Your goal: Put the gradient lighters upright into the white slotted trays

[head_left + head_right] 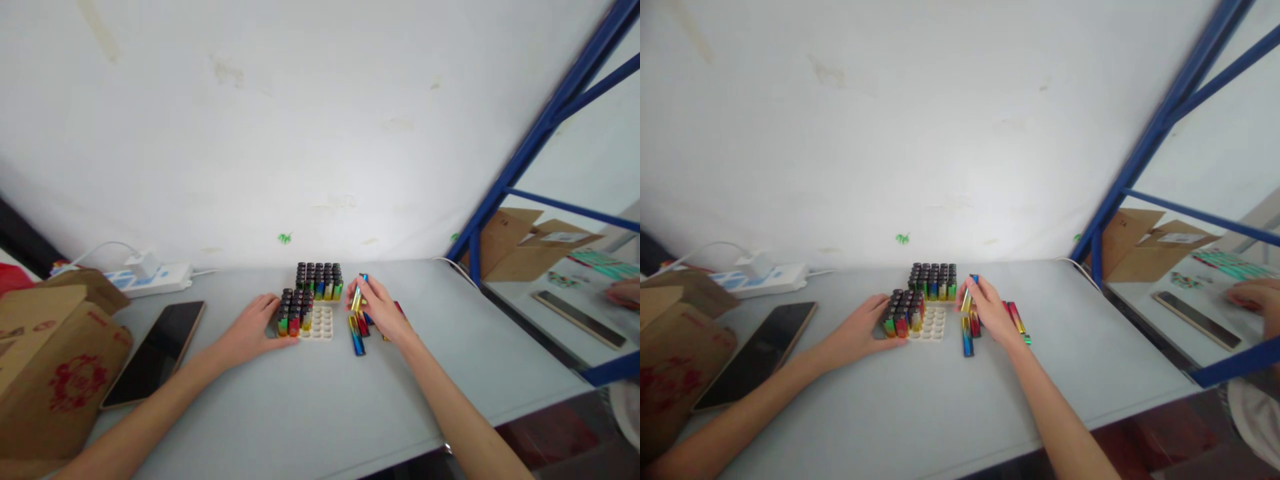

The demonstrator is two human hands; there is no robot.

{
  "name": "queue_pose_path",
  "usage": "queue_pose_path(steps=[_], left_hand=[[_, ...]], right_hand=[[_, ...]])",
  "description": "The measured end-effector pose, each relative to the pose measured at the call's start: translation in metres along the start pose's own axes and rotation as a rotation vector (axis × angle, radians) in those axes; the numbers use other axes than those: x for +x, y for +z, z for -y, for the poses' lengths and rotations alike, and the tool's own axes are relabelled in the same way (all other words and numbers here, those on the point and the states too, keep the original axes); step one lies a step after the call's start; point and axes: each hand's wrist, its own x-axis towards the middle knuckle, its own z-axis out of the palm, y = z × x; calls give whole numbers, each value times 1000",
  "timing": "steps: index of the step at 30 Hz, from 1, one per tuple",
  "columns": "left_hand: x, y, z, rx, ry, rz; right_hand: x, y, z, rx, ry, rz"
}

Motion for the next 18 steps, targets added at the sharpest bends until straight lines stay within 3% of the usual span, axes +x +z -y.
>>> queue_pose_path(steps=[2, 5, 12, 18], left_hand=[[0, -1, -2, -5, 3, 1], [0, -1, -4, -13, -5, -2], [1, -2, -5, 6, 7, 7], [1, -2, -4, 2, -5, 24]], right_hand=[[-4, 12, 1, 51, 29, 92], [-7, 25, -1, 28, 61, 123], [-12, 35, -11, -438, -98, -78], [-15, 39, -8, -546, -167, -126]])
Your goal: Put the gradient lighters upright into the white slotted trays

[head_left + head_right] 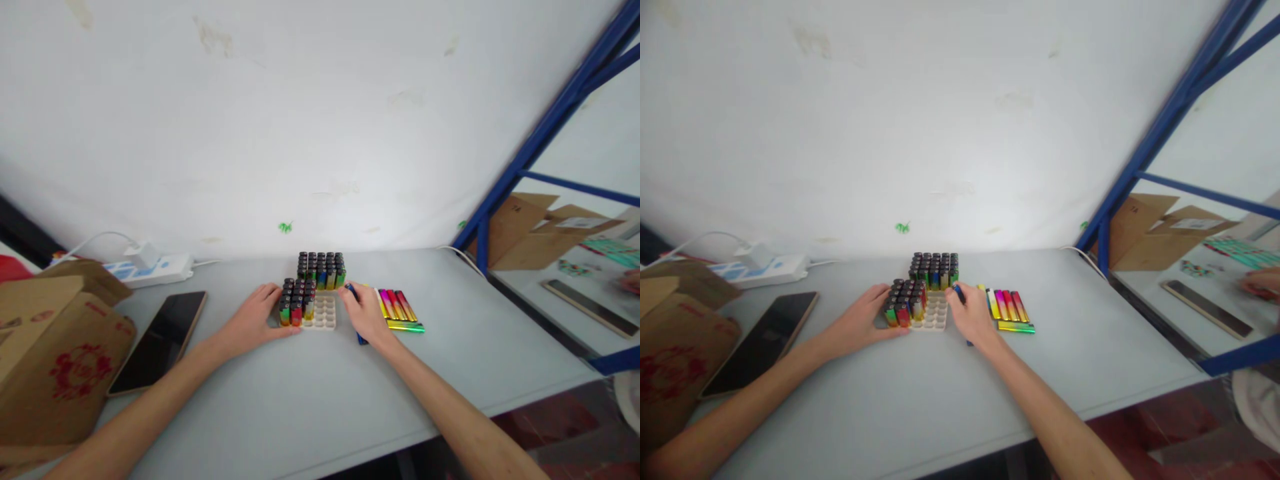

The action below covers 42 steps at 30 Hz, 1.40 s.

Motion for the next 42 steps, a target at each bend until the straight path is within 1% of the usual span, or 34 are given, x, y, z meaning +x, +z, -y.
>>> queue_pose_path(steps=[4, 7, 9, 12, 14, 15, 17, 20, 22, 24, 26, 30, 34, 38, 40, 42], left_hand=[[0, 0, 0, -13, 6, -15], [-1, 0, -1, -17, 2, -12], [-1, 0, -2, -21, 3, -9], [-1, 1, -3, -19, 13, -17], [-2, 1, -5, -8, 12, -16], [-2, 1, -5, 2, 7, -10], [-2, 1, -6, 17, -2, 7], [-2, -1, -8, 12, -3, 22], [-2, -2, -9, 4, 1, 23], [-2, -2, -9, 2, 5, 23], [-2, -1, -8, 8, 7, 23], [-2, 1, -4, 9, 16, 12], [-1, 2, -2, -6, 27, -7], [-1, 2, -2, -17, 16, -2], [-1, 1, -1, -20, 9, -9], [-2, 1, 0, -14, 0, -11]], right_hand=[[0, -2, 0, -32, -23, 5], [-1, -6, 1, -52, -49, 75], [-3, -10, 3, -88, -132, 139], [-6, -15, 6, -205, -346, 225], [-8, -16, 7, -303, -437, 259], [-9, -16, 7, -336, -450, 278], [-10, -14, 6, -343, -429, 298], [-11, -8, 4, -245, -351, 262], [-11, -4, 3, -199, -329, 258], [-11, 0, 2, -204, -359, 294], [-11, 4, 1, -239, -423, 320], [-12, 12, 3, -320, -516, 315], [-14, 16, 12, -500, -547, 322], [-11, 14, 18, -680, -503, 327], [-10, 8, 15, -668, -505, 365], [-8, -2, 8, -612, -526, 392]])
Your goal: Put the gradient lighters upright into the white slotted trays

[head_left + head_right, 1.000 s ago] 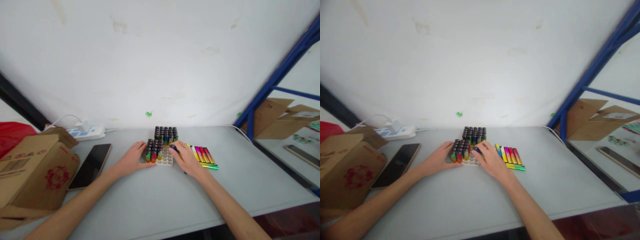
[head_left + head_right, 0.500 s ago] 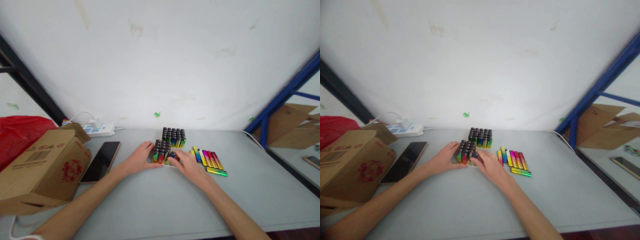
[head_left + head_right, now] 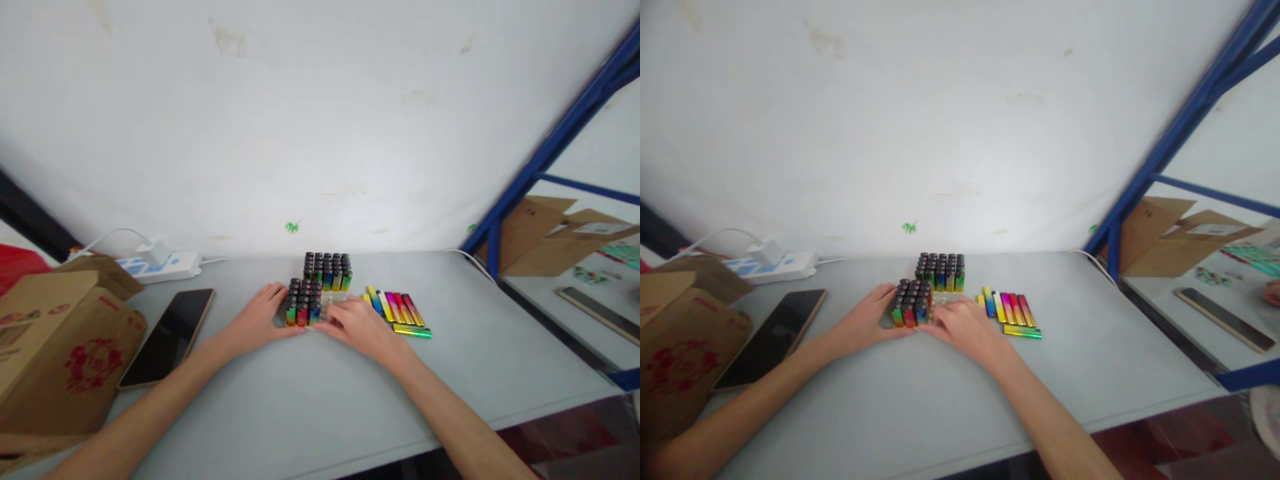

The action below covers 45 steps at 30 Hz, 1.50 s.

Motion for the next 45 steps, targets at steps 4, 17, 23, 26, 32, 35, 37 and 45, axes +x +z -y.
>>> queue_pose_path(steps=[4, 17, 23, 26, 32, 35, 37, 45], left_hand=[[0, 0, 2, 18, 4, 11], [1, 1, 9, 39, -1, 13], [1, 2, 12, 44, -3, 15], [1, 1, 11, 36, -4, 9], [2, 0, 9, 47, 3, -6], [3, 0, 9, 43, 14, -13], [3, 0, 10, 33, 13, -12], [4, 1, 9, 31, -4, 10]], right_hand=[[-18, -18, -35, -7, 116, -73], [-73, -63, -135, 8, 797, -19], [-85, -69, -131, 174, 736, 31], [-87, -64, -134, 211, 736, 18], [-82, -58, -138, 219, 762, -4], [-81, -59, -140, 164, 752, 8], [-81, -58, -141, 113, 728, 6], [-61, -52, -122, 526, 727, -377]])
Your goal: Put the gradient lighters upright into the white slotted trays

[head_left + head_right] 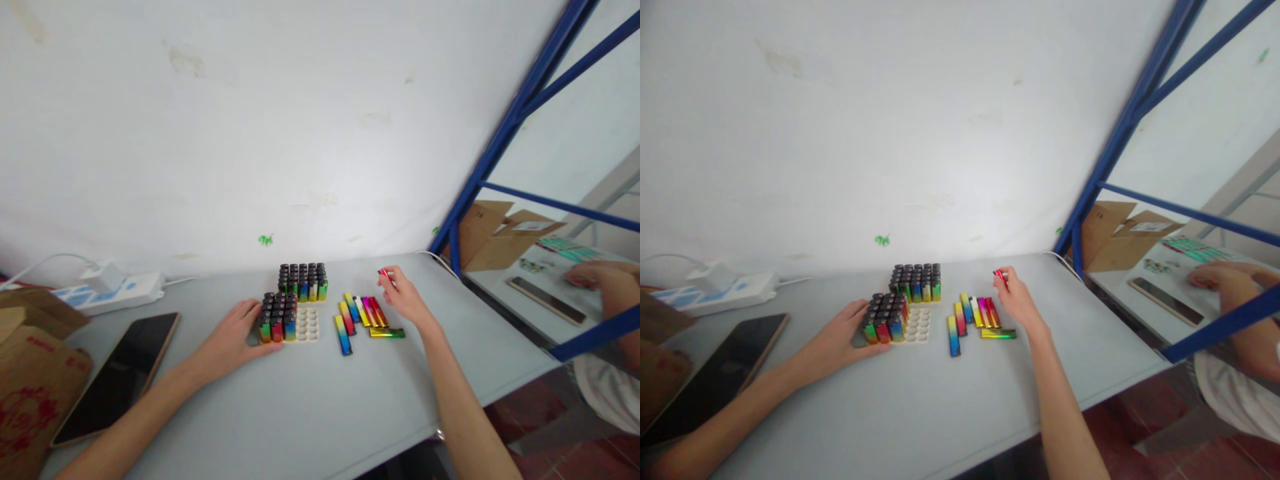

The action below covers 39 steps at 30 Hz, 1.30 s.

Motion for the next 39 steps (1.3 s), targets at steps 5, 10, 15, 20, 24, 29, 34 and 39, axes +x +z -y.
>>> queue_pose_path(steps=[5, 10, 15, 20, 24, 29, 34, 39], left_hand=[[-2, 2, 0, -25, -13, -17], [-3, 0, -3, -23, 1, -15], [-2, -3, -6, -51, 1, 25], [-1, -8, -5, -79, 14, 67], [-1, -9, -3, -94, 20, 54], [-1, -9, -3, -128, 34, 54], [0, -13, -3, -145, 16, 107], [-1, -14, -2, -146, 20, 110]], right_hand=[[-10, 32, 41, 402, 82, 246], [-16, 76, 66, 216, -62, 64], [-27, 101, 77, 99, -39, 98], [-35, 107, 75, 56, -86, 54], [-38, 108, 71, 66, -141, 20], [-41, 109, 74, 171, -242, 159], [-43, 112, 73, 33, -338, 172], [-44, 113, 70, -83, -352, 159]])
